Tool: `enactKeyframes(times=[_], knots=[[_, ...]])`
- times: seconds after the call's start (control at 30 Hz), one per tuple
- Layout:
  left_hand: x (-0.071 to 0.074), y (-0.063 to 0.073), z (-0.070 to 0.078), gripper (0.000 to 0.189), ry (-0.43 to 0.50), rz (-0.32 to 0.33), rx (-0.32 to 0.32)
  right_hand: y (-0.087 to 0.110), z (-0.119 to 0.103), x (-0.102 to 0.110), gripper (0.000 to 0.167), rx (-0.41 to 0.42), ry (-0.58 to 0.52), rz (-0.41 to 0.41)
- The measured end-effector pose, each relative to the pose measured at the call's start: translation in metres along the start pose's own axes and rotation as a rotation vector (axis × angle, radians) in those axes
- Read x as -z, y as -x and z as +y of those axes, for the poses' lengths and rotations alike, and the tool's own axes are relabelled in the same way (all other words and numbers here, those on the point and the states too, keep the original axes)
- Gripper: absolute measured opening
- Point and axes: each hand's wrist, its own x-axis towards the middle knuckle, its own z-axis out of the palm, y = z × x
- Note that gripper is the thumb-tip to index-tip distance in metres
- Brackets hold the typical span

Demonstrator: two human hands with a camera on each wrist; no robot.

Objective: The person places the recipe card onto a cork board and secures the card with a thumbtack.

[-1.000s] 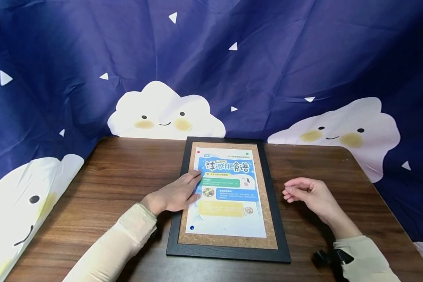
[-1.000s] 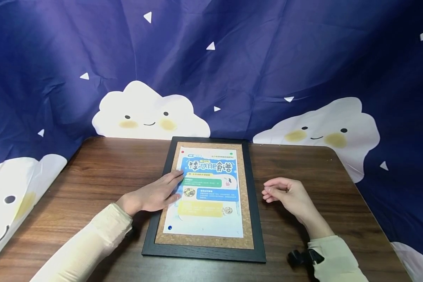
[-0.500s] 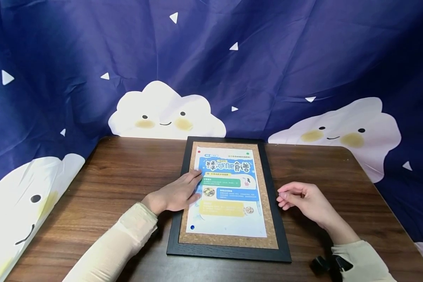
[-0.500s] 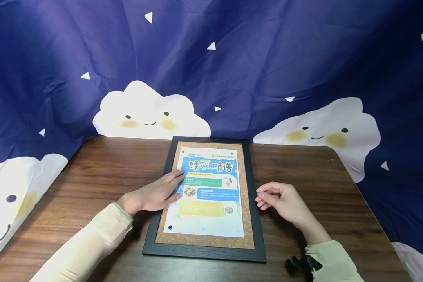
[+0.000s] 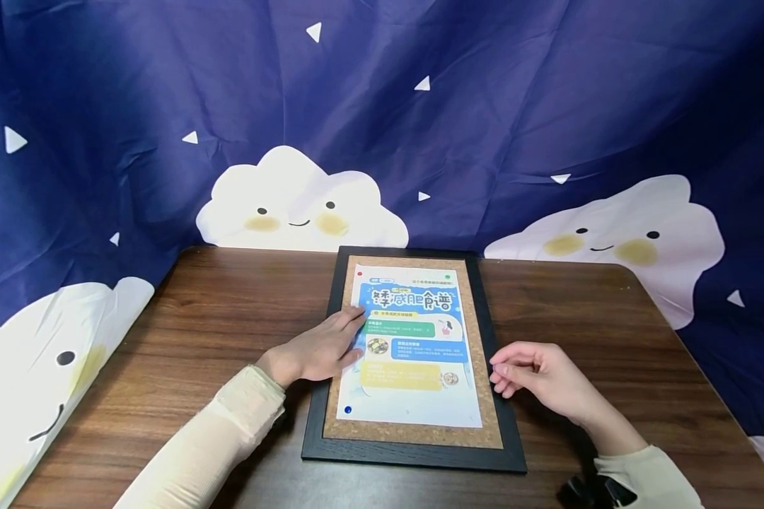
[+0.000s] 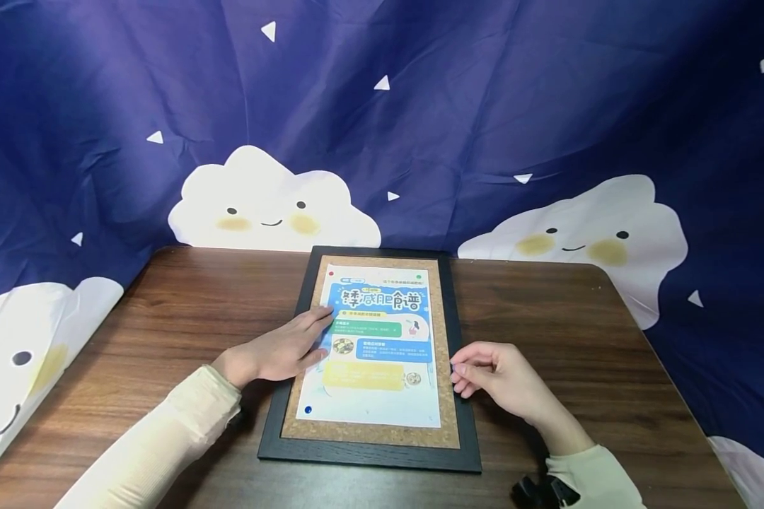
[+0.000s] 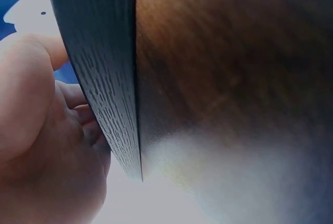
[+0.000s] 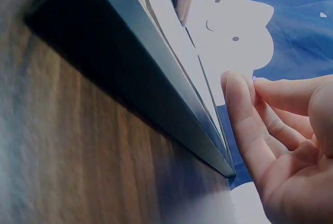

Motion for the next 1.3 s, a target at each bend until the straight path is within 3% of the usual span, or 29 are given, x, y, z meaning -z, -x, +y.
enactKeyframes(times=[0.5,0.8,1.3], knots=[[-0.001,-0.001,0.0,0.071,-0.001,-0.01,0.0,0.004,0.001,-0.013,0.02,-0.051,-0.087,-0.179],[0.001,-0.001,0.001,0.071,0.002,-0.005,-0.012,0.002,0.003,-0.023,0.021,-0.074,-0.2,-0.323],[0.0,0.0,-0.001,0.069,0.003,-0.001,-0.019,0.0,-0.004,-0.032,0.021,-0.179,-0.208,-0.372]])
